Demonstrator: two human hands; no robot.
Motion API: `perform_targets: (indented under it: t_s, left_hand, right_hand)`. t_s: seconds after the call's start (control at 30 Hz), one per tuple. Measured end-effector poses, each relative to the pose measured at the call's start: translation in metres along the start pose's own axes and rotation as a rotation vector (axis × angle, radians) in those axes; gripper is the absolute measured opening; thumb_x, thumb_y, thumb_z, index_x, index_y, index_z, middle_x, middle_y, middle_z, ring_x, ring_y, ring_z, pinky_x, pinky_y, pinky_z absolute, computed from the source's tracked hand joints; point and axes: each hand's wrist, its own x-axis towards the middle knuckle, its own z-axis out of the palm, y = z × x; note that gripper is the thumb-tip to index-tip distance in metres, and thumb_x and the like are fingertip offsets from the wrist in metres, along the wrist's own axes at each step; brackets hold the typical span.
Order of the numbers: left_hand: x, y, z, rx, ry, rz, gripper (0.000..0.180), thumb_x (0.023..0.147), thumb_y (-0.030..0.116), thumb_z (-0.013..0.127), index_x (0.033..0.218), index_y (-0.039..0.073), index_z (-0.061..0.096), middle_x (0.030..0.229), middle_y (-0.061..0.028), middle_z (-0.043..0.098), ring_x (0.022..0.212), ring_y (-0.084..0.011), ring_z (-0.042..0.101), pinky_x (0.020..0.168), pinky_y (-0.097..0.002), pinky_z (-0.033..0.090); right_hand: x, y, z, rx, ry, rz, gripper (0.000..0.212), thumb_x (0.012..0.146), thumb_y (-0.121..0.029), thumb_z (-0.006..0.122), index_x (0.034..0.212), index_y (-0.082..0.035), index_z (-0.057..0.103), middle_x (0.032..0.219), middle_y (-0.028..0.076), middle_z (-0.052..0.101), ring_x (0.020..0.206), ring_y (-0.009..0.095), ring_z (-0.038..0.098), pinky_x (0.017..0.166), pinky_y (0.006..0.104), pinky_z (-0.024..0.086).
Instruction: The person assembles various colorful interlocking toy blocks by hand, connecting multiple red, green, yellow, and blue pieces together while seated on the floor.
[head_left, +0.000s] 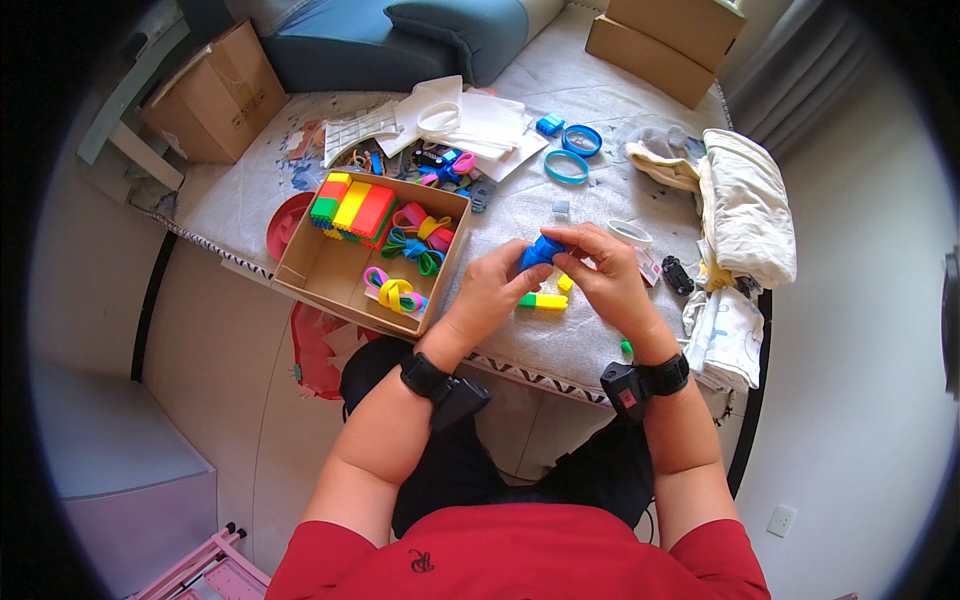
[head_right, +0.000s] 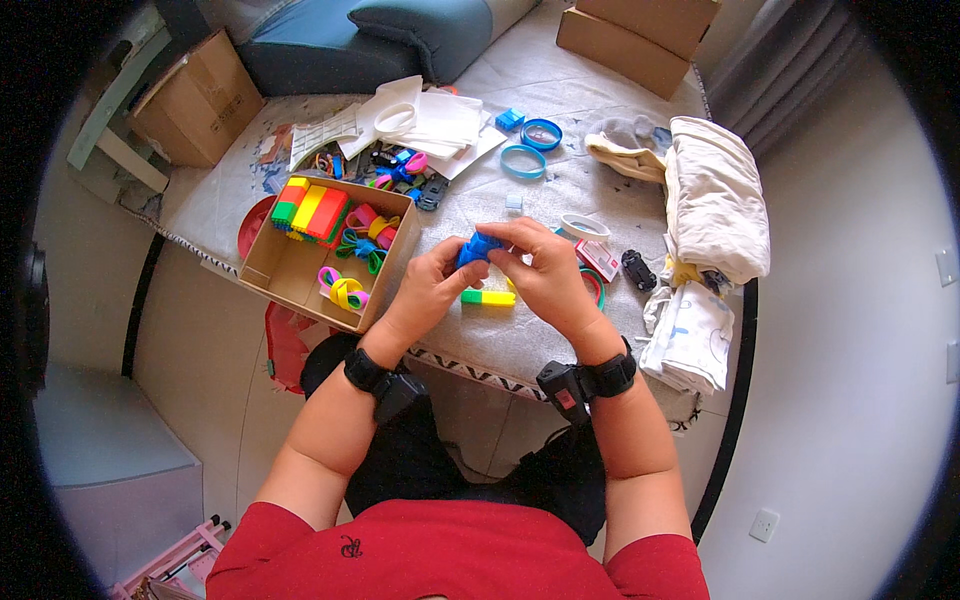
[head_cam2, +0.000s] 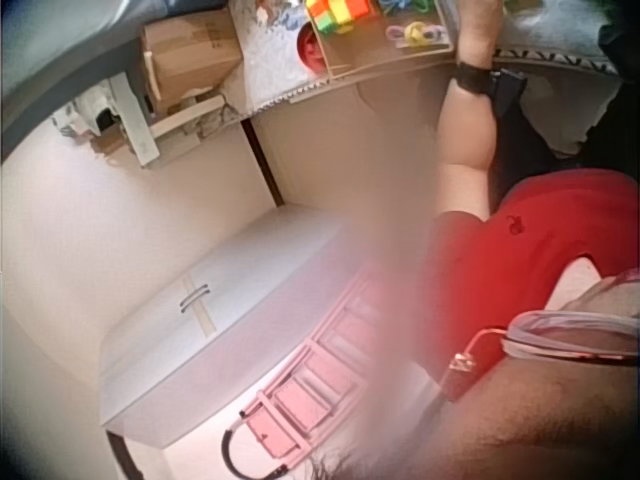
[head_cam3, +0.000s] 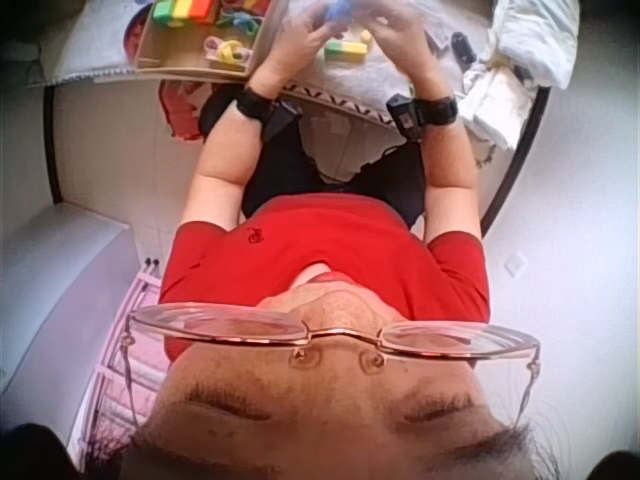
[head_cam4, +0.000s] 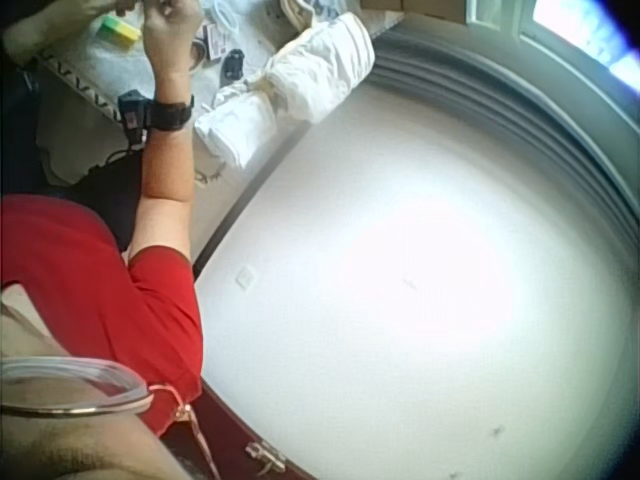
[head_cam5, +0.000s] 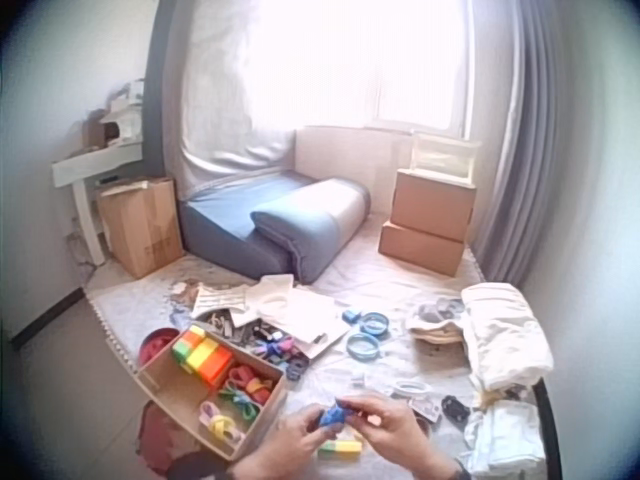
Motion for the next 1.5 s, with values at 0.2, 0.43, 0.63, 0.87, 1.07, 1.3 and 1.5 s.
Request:
perform_targets:
  t_s: [0.2,0.43,0.63,0.87,1.07,1.3,1.5]
  left_hand:
    - [-0.001,0.0,0.003,0.037,0.045,0.093,0.026,0.091,0.025,0.069,0.095,0.0,0.062,0.075,-0.0134,0.064,0.067,-0.0199,0.063,0.061,-0.0324,0.049]
    - [-0.002,-0.002,0.001,0.045,-0.001,0.018,0.024,0.094,0.021,0.066,0.103,-0.001,0.063,0.085,-0.008,0.069,0.079,-0.0107,0.066,0.068,-0.0277,0.052]
    - [-0.002,-0.002,0.0,-0.263,-0.021,-0.057,0.025,0.096,0.021,0.064,0.104,-0.003,0.063,0.093,-0.0039,0.068,0.081,-0.0081,0.063,0.071,-0.0248,0.052]
    - [0.001,-0.012,0.0,-0.027,-0.094,0.007,0.027,0.097,0.022,0.063,0.106,-0.002,0.063,0.092,-0.0022,0.068,0.084,-0.0064,0.059,0.073,-0.0235,0.049]
    - [0.001,-0.004,0.002,-0.196,-0.113,-0.03,0.03,0.099,0.024,0.06,0.113,-0.003,0.061,0.097,-0.0024,0.066,0.087,-0.0062,0.057,0.075,-0.0237,0.049]
    - [0.001,-0.012,0.006,-0.29,-0.034,0.02,0.036,0.097,0.033,0.061,0.098,-0.003,0.065,0.08,-0.0071,0.067,0.075,-0.0091,0.059,0.065,-0.028,0.049]
    - [0.0,-0.003,0.001,-0.109,-0.088,-0.021,0.032,0.102,0.029,0.054,0.104,-0.001,0.064,0.087,-0.0001,0.062,0.078,-0.0057,0.054,0.067,-0.0232,0.047]
  right_hand:
    - [-0.004,-0.003,0.002,-0.108,0.006,-0.029,0.031,0.083,0.003,0.066,0.113,-0.006,0.07,0.095,0.009,0.066,0.084,0.017,0.064,0.073,0.028,0.051]
    - [-0.008,0.0,0.008,-0.313,0.008,-0.142,0.034,0.082,0.003,0.063,0.115,-0.006,0.068,0.1,0.014,0.066,0.091,0.029,0.064,0.079,0.0346,0.051]
    - [-0.01,-0.012,0.017,-0.421,-0.028,-0.264,0.054,0.075,-0.002,0.07,0.126,-0.004,0.055,0.117,0.018,0.059,0.11,0.036,0.054,0.094,0.0415,0.046]
    - [-0.012,0.009,0.027,-0.569,0.102,-0.317,0.058,0.067,-0.005,0.075,0.121,-0.005,0.055,0.115,0.016,0.06,0.106,0.036,0.056,0.092,0.0436,0.046]
    - [-0.011,0.003,0.026,-0.55,0.113,-0.345,0.053,0.066,-0.005,0.076,0.116,-0.005,0.059,0.105,0.014,0.064,0.099,0.034,0.059,0.088,0.0437,0.047]
    - [-0.013,0.002,0.026,-0.591,0.085,-0.371,0.055,0.064,-0.007,0.078,0.116,-0.004,0.06,0.103,0.014,0.064,0.098,0.033,0.06,0.086,0.0428,0.048]
    - [-0.014,0.0,0.021,-0.655,0.06,-0.398,0.051,0.066,-0.008,0.076,0.114,-0.003,0.058,0.1,0.014,0.063,0.096,0.034,0.059,0.085,0.0432,0.047]
